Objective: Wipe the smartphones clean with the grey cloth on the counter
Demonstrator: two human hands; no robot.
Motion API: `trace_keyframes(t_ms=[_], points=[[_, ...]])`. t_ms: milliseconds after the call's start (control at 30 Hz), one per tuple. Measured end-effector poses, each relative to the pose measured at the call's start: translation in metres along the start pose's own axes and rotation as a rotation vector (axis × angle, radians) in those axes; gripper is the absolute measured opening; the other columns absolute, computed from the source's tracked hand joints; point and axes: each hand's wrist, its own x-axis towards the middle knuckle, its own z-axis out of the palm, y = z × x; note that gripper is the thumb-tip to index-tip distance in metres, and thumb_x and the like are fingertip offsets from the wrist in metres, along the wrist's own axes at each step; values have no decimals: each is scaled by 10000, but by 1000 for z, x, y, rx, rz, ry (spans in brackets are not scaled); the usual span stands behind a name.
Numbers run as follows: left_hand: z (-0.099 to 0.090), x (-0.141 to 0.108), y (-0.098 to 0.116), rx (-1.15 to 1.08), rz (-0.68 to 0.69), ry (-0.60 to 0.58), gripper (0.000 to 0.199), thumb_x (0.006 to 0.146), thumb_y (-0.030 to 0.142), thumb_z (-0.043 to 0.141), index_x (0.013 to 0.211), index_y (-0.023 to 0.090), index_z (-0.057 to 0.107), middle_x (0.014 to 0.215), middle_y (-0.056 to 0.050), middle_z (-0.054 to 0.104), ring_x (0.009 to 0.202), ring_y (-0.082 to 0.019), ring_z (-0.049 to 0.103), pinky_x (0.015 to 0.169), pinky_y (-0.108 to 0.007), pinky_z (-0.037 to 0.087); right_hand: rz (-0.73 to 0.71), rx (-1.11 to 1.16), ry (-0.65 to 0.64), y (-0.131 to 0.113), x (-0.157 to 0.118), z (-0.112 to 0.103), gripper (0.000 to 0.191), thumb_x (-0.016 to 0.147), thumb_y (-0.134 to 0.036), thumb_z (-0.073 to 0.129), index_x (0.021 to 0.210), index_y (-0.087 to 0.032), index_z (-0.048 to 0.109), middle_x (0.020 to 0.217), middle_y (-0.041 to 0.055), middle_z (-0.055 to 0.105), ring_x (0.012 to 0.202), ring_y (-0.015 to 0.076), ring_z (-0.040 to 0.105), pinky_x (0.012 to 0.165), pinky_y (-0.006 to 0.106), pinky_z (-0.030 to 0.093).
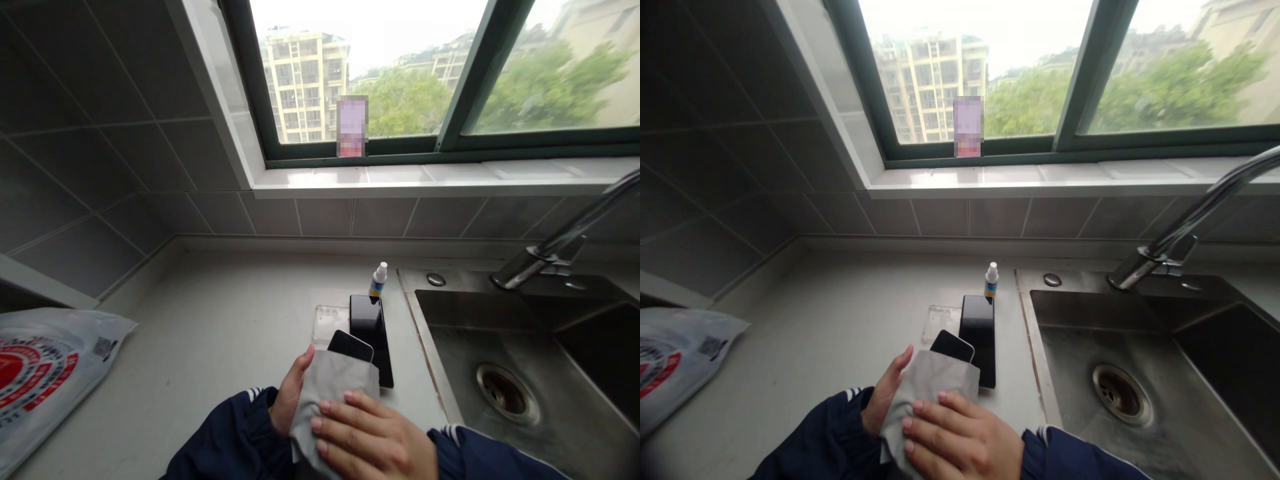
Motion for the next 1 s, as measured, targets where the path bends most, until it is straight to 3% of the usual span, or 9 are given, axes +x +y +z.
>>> trace_keyframes(t_ms=[133, 267, 400, 467, 500, 600, 767, 867, 1000], points=[[5, 2, 1, -146, 95, 18, 511, 819, 552, 550, 1094, 122, 566, 672, 29, 427, 489, -35, 331, 489, -160, 260, 107, 47, -4, 6, 0, -9, 531, 1019, -450, 291, 1220, -88, 624, 1340, 110, 570, 1328, 268, 436, 1114, 443, 362], [10, 5, 3, -163, 170, 96, 505, 761, 408, 690, 1169, 147, 550, 786, -1, 507, 629, -72, 482, 619, -190, 374, 243, 95, -76, 17, 0, -27, 486, 1012, -380, 315, 1280, -61, 567, 1355, 151, 551, 1358, 286, 387, 1104, 493, 364], [2, 5, 3, -103, 93, 94, 499, 759, 482, 676, 1111, 137, 598, 769, -19, 549, 590, -81, 479, 599, -214, 373, 262, 53, -135, 15, 5, -32, 519, 996, -408, 344, 1298, -40, 552, 1398, 158, 500, 1370, 316, 354, 1098, 513, 368], [-6, 4, 1, -97, 49, 69, 544, 747, 596, 637, 1006, 118, 632, 661, 4, 515, 487, -54, 393, 509, -195, 322, 172, 14, -157, 6, 7, -24, 535, 969, -465, 428, 1288, -59, 570, 1398, 128, 502, 1358, 314, 375, 1103, 478, 370], [-9, 3, 0, -85, 8, 50, 619, 717, 678, 608, 938, 101, 642, 590, 19, 475, 444, -47, 337, 461, -190, 277, 74, -15, -157, 0, 7, -18, 400, 966, -332, 503, 1298, -119, 572, 1388, 71, 520, 1343, 261, 410, 1112, 402, 372], [-15, 0, -3, -17, -113, 5, 802, 647, 845, 479, 833, 81, 638, 492, 29, 402, 416, -57, 272, 410, -190, 190, -26, -68, 9, -12, 4, 3, 289, 976, -299, 510, 1223, -214, 634, 1351, -16, 555, 1280, 172, 497, 1133, 320, 323], [-4, 3, -2, -110, -36, 47, 703, 684, 767, 553, 898, 99, 605, 547, 68, 367, 394, -14, 229, 408, -154, 197, 71, 9, 18, -3, -3, 5, 350, 1002, -303, 419, 1232, -133, 621, 1389, 62, 521, 1314, 239, 449, 1114, 388, 365], [1, 4, -1, -200, 134, 146, 547, 735, 614, 650, 995, 137, 587, 697, 31, 484, 504, -6, 407, 522, -113, 315, 243, 52, -68, 0, 3, -10, 505, 1014, -392, 308, 1265, -52, 586, 1386, 149, 510, 1349, 288, 392, 1090, 464, 392], [-5, -1, -2, -40, -35, 101, 741, 693, 787, 517, 887, 79, 620, 551, 46, 415, 413, -27, 278, 412, -166, 225, 140, -42, -99, -11, 12, -17, 328, 972, -293, 506, 1248, -152, 616, 1352, 41, 558, 1312, 225, 460, 1105, 353, 389]])
